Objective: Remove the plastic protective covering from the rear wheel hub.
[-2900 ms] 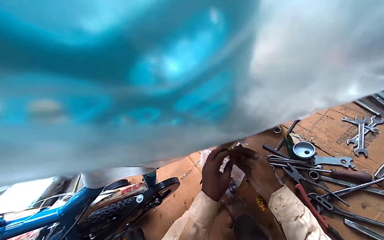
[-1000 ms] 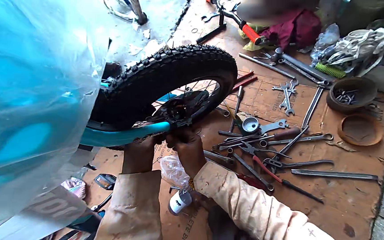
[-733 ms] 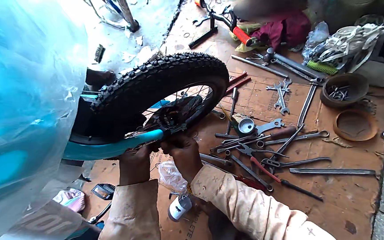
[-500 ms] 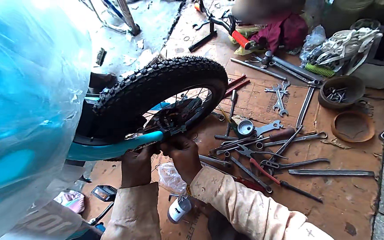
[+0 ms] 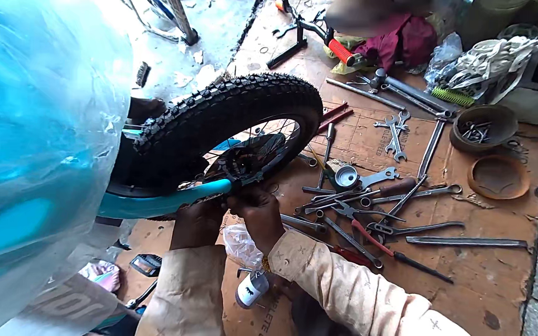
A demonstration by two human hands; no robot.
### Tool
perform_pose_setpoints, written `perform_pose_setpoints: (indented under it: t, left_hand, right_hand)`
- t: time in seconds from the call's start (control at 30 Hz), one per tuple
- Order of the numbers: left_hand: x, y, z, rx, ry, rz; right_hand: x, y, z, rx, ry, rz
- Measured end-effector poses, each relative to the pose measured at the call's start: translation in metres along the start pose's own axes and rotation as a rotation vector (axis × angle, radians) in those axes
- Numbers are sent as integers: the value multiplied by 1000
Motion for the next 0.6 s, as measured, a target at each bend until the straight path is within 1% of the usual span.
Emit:
perform_pose_setpoints:
  t: [0.1,0.27,0.37,0.5,0.6]
  left_hand:
    - [-4,4,3,117,43,-54]
    - [-7,9,5,177,97,31]
    - [-7,6,-2,154,171,-76]
    - [-8,4,-6,198,264,-188]
    - [-7,4,-7,177,275,-111]
  right_hand:
    - [0,0,0,8,-2,-6]
    - [-2,2,-2,34,17,-13]
    - [-2,3,-3,13,2,1]
    - [-1,2,-2,-3,-10,-6]
    - [0,1,-1,21,14,-37]
Point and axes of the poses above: each hand's wrist, its own x-axis away from the middle knuckle, its own y-axis out of the back of the hand, z = x × y, the point moved 1 cm from there along -x, towards the middle knuckle, and after that the axes turned 12 degrees about -y, right-handed, at the moved point
